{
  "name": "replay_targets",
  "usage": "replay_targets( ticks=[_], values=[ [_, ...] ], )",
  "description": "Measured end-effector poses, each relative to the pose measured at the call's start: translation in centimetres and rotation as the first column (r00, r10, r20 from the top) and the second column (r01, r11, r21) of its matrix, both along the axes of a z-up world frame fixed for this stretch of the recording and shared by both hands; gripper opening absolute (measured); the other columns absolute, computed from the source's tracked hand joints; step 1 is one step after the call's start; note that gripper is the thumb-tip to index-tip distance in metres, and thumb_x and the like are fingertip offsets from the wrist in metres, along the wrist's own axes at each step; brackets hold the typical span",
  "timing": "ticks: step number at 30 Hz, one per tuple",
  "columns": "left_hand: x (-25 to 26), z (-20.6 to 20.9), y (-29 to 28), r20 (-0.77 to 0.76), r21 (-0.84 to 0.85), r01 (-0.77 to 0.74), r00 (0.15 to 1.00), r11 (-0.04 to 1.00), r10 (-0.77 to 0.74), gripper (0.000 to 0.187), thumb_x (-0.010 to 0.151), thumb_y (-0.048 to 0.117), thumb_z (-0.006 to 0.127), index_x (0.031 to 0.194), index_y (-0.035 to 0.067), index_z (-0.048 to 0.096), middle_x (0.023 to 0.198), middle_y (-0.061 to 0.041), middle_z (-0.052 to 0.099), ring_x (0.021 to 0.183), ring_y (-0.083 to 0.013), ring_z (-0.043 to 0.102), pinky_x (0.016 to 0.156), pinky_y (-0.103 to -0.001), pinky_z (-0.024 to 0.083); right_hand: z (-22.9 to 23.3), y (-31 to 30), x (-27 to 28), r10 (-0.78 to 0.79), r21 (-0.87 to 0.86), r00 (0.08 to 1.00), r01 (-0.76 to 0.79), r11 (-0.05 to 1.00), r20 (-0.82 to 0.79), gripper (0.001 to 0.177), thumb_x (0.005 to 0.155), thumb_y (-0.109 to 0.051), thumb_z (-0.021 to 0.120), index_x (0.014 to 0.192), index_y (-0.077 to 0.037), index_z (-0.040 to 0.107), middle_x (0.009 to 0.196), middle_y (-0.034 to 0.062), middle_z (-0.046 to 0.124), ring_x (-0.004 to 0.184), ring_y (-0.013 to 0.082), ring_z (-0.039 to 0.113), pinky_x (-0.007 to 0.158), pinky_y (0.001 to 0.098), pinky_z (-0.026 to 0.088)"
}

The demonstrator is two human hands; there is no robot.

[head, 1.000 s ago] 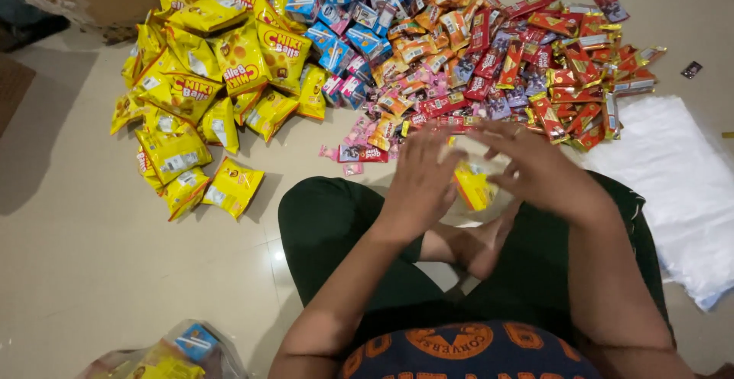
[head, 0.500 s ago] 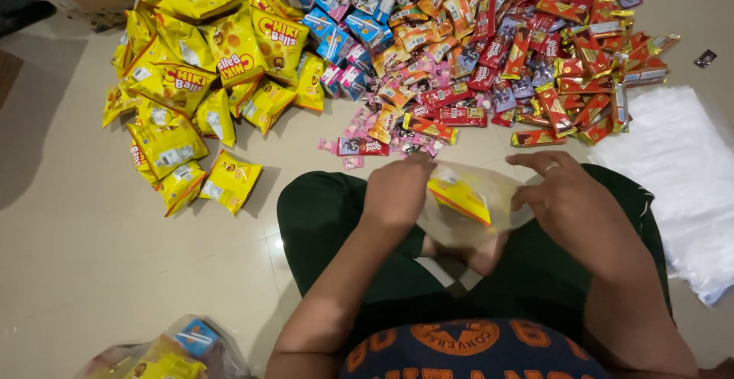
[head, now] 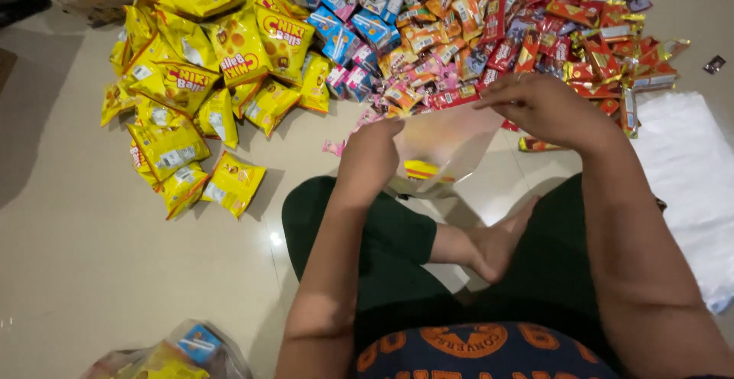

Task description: Packing various snack packets from a large pile on the floor into a clear plastic bag.

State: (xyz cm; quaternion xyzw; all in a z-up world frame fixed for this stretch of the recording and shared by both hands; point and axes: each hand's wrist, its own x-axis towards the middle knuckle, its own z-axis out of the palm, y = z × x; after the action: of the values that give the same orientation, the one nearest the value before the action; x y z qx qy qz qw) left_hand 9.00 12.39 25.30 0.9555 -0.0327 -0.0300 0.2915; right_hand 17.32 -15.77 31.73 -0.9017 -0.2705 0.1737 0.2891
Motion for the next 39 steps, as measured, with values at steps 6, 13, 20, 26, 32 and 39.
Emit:
replay_targets(
  ticks=[6, 13, 20, 26, 32, 39],
  values=[
    [-1.8, 1.2, 3.7, -0.15, -0.255, -0.088, 0.987, 0.963, 0.05, 0.052, 0.091, 0.004, 0.052, 0.143, 0.006, 0.061, 0.147, -0.021, 0.059, 0.139, -0.0408, 0.052, 0.118, -0.05, 0.04, -6.5, 2.3, 4.1, -0.294, 0.486, 0.947, 0.319, 0.814, -0.129, 0.028, 0.099, 0.001, 0.06, 0.122, -0.003, 0.074, 0.102, 0.0165, 0.071, 0.082, 0.0207, 0.061, 0.066, 0.033, 0.05],
    [-2.2, 4.1, 5.6, 0.064, -0.35, 0.004, 0.998, 0.937, 0.019, 0.051, 0.084, -0.001, 0.061, 0.134, 0.006, 0.067, 0.136, -0.02, 0.068, 0.124, -0.0416, 0.062, 0.103, -0.048, 0.053, -24.3, 9.1, 16.1, -0.228, 0.334, 0.95, 0.29, 0.897, -0.211, 0.028, 0.093, -0.003, 0.071, 0.12, 0.001, 0.073, 0.108, 0.0256, 0.068, 0.084, 0.0321, 0.069, 0.051, 0.0331, 0.061],
    [-0.1, 3.2, 9.3, -0.272, -0.419, -0.177, 0.96, 0.891, 0.063, 0.063, 0.086, 0.004, 0.056, 0.148, 0.011, 0.054, 0.161, -0.003, 0.046, 0.146, -0.0201, 0.046, 0.11, -0.031, 0.041, -25.4, 21.9, 24.5, -0.295, 0.008, 0.955, 0.295, 0.955, -0.021, 0.063, 0.093, -0.037, 0.071, 0.146, -0.009, 0.051, 0.144, 0.0168, 0.055, 0.13, 0.0366, 0.052, 0.101, 0.0522, 0.047],
    [0.3, 1.8, 10.4, -0.16, -0.477, -0.097, 0.987, 0.873, 0.022, 0.068, 0.081, 0.003, 0.067, 0.147, 0.011, 0.054, 0.161, -0.008, 0.045, 0.142, -0.0191, 0.051, 0.095, -0.028, 0.051, -26.0, 26.1, 26.8, -0.432, -0.079, 0.9, 0.435, 0.897, 0.056, 0.082, 0.091, -0.039, 0.079, 0.149, 0.006, 0.042, 0.143, 0.0249, 0.052, 0.135, 0.0439, 0.044, 0.099, 0.0559, 0.05],
    [-0.1, 3.1, 9.7, -0.2, -0.478, -0.131, 0.979, 0.869, 0.038, 0.073, 0.08, 0.003, 0.069, 0.15, 0.017, 0.051, 0.162, 0.0, 0.045, 0.095, -0.0144, 0.061, 0.072, -0.03, 0.054, -19.3, 22.9, 23.2, -0.565, -0.036, 0.807, 0.568, 0.822, -0.173, 0.062, 0.087, -0.049, 0.068, 0.135, -0.011, 0.054, 0.126, 0.0135, 0.063, 0.111, 0.036, 0.062, 0.093, 0.0552, 0.046],
    [-3.2, 4.2, 7.8, -0.194, -0.454, -0.09, 0.981, 0.886, 0.0, 0.083, 0.081, 0.001, 0.075, 0.155, 0.021, 0.043, 0.165, -0.001, 0.039, 0.135, -0.0166, 0.059, 0.07, -0.029, 0.058, -14.0, 10.7, 12.6, 0.031, 0.472, 0.501, 0.792, 0.386, -0.865, 0.069, 0.077, -0.004, 0.064, 0.143, -0.013, 0.046, 0.131, 0.0086, 0.057, 0.11, 0.0225, 0.059, 0.102, 0.0356, 0.05]
  ],
)
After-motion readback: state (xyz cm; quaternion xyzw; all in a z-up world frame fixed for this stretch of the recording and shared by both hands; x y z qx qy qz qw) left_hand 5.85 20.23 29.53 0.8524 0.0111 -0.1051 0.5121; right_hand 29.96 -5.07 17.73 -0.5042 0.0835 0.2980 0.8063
